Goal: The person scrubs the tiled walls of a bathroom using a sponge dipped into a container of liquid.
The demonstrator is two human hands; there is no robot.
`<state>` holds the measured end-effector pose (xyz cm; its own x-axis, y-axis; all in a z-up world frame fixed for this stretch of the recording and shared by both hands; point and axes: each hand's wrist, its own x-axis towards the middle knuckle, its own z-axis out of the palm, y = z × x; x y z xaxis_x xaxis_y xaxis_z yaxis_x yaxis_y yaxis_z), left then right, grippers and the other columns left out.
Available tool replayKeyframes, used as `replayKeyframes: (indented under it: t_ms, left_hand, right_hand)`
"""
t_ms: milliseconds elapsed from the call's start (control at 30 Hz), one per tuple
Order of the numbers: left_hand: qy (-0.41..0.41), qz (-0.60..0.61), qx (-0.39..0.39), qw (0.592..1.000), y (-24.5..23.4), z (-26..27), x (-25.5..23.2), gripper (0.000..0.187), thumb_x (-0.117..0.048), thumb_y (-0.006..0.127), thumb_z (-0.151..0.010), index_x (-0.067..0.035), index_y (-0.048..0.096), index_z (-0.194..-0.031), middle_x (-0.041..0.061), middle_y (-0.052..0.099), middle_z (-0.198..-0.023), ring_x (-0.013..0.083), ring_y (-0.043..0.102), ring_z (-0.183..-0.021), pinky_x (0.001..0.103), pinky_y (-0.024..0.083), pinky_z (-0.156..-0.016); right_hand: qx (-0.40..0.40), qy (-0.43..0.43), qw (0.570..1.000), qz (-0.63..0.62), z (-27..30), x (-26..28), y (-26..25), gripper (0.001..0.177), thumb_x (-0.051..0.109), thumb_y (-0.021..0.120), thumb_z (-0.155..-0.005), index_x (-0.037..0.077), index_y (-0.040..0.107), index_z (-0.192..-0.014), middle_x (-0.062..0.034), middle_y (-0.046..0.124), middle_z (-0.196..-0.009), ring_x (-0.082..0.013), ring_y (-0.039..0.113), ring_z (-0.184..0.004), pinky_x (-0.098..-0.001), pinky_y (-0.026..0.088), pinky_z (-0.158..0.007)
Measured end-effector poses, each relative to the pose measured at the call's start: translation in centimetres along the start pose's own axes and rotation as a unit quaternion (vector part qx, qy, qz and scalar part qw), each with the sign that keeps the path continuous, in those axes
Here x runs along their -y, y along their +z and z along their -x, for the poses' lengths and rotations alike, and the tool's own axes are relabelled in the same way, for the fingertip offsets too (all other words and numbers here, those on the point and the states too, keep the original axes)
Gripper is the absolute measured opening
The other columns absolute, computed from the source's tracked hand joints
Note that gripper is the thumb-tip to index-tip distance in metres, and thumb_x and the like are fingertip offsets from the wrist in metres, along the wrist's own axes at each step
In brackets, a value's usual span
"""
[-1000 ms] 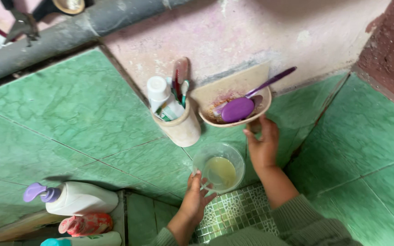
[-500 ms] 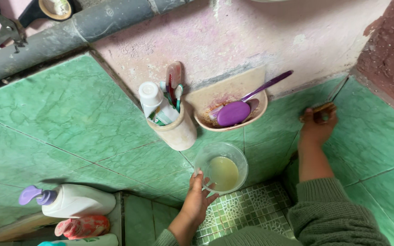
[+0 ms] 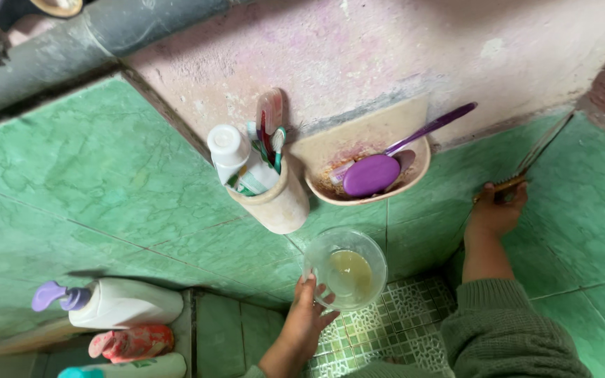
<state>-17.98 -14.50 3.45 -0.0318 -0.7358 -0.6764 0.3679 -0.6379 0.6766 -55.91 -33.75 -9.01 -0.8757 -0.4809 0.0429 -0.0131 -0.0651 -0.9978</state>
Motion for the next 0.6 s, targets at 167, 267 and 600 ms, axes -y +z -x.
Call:
replayKeyframes:
  t_ms: [167, 267, 600]
  left_hand:
    - [0.027, 0.011, 0.016, 0.999, 0.1, -0.5, 0.9, 0.077, -0.056, 0.048, -0.088, -0.026, 0.019, -0.152, 0.012, 0.039, -0.148, 0.0312, 0.048, -0.129, 0.051, 0.045, -0.103]
    - [0.017, 0.032, 0.005, 0.999, 0.7, -1.3, 0.4, 0.075, -0.056, 0.048, -0.087, -0.029, 0.021, -0.152, 0.01, 0.039, -0.149, 0.0292, 0.048, -0.129, 0.05, 0.044, -0.102]
    - [0.012, 0.03, 0.012, 0.999, 2.4, -1.6, 0.5, 0.077, -0.057, 0.049, -0.087, -0.026, 0.02, -0.151, 0.011, 0.04, -0.147, 0.0282, 0.049, -0.128, 0.051, 0.045, -0.103]
  right_hand:
    - [0.097, 0.265, 0.958, -0.049, 1.3, 0.6, -1.1, 0.014, 0.002, 0.057, -0.1, 0.009, 0.046, -0.097, -0.013, 0.055, -0.083, -0.0183, 0.045, -0.056, -0.037, 0.033, -0.048]
    - [0.095, 0.074, 0.979, -0.167, 2.5, 6.5, 0.0, 0.023, -0.002, 0.06, -0.098, 0.006, 0.046, -0.115, -0.0067, 0.057, -0.092, -0.0129, 0.054, -0.065, -0.0324, 0.043, -0.051]
    - [0.094, -0.075, 0.992, -0.043, 3.6, 3.0, 0.0, 0.074, -0.004, 0.074, -0.086, 0.006, 0.034, -0.148, -0.0135, 0.049, -0.134, -0.0253, 0.056, -0.117, -0.0369, 0.056, -0.091]
